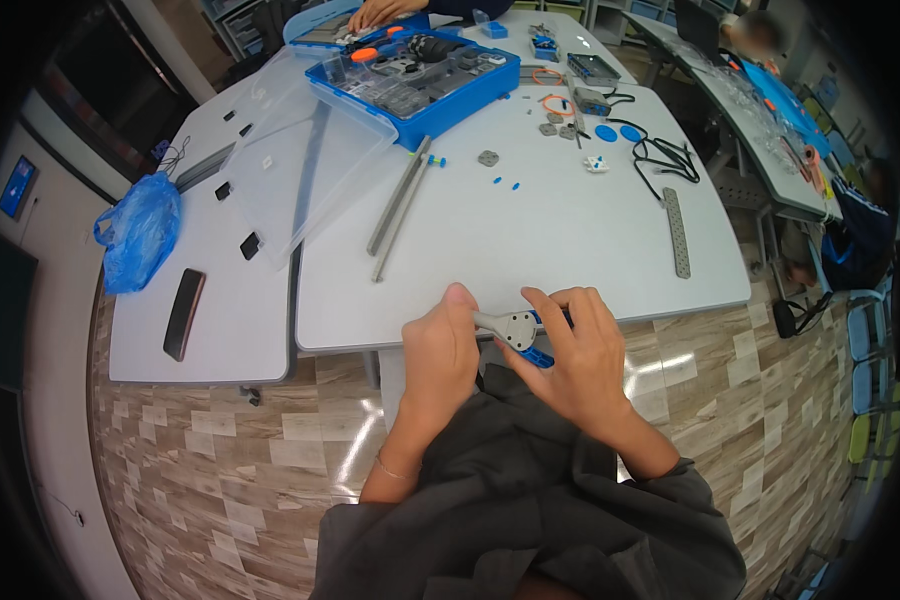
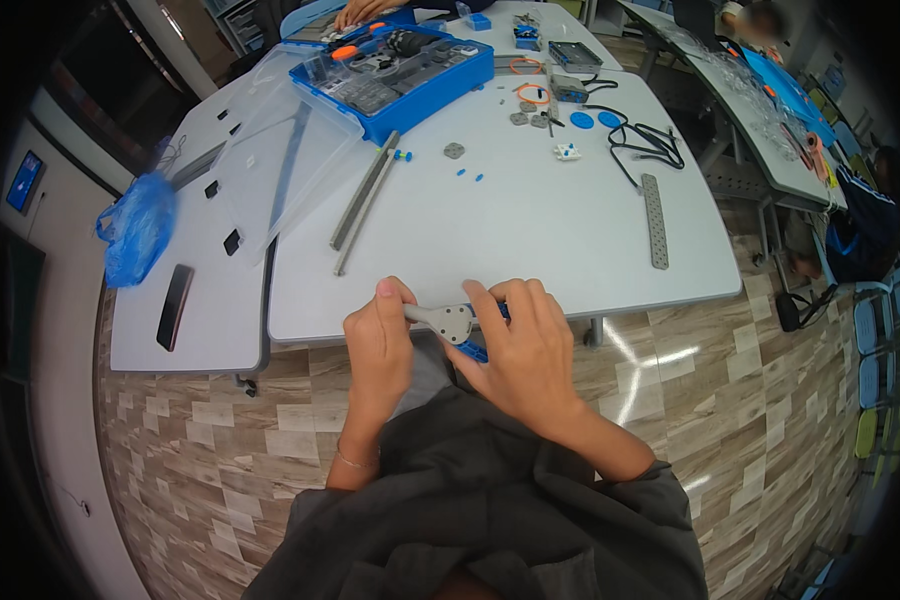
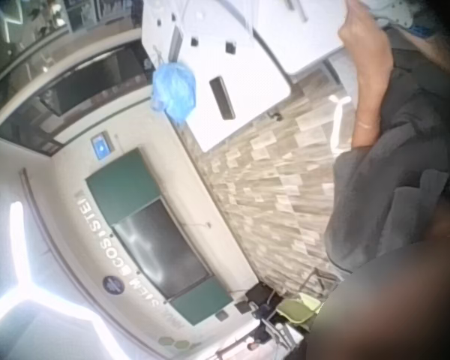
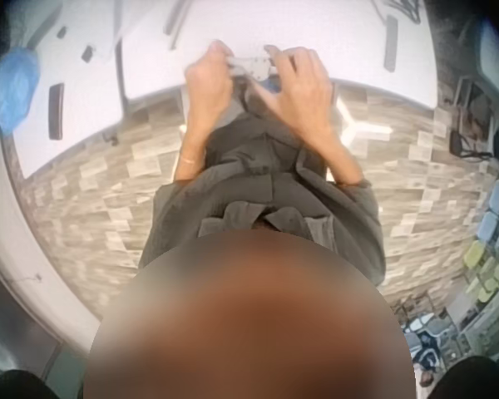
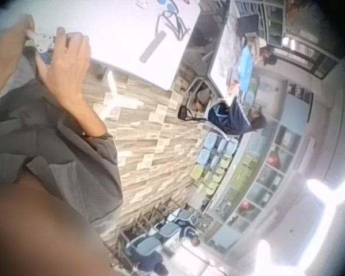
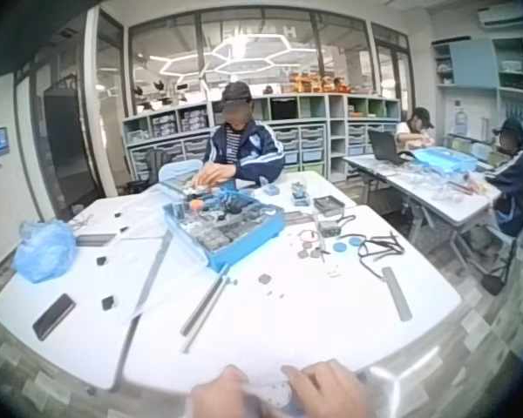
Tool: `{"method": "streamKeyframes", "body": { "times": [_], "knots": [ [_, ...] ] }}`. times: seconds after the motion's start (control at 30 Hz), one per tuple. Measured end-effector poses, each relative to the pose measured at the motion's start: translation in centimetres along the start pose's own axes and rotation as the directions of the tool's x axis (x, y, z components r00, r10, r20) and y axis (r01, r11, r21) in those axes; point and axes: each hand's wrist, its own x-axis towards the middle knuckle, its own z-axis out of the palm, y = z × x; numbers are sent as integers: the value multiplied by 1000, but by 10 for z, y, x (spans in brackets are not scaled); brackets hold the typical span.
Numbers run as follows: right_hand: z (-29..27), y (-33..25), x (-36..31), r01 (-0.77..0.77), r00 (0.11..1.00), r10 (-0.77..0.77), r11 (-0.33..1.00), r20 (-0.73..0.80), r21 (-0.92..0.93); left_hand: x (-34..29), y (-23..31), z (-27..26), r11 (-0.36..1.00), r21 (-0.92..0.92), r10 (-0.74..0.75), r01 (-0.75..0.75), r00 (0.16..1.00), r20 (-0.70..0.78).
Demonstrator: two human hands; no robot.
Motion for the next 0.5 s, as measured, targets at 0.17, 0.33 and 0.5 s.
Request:
{"method": "streamKeyframes", "body": {
  "times": [0.17, 0.33, 0.5],
  "knots": [
    [5, 9, -9, 56, 994, -55, 998, 91, -9, -8, -14, -3, 908, 380, 170, -177, 984, 52],
    [8, 8, -24, 29, 971, -108, 938, 212, 347, -12, -20, -16, 873, 226, 417, -432, 902, 112],
    [-14, -15, -36, -867, 479, 4, 159, 878, 473, -20, -4, -19, 885, -74, 463, -460, 886, 33]
  ]
}}
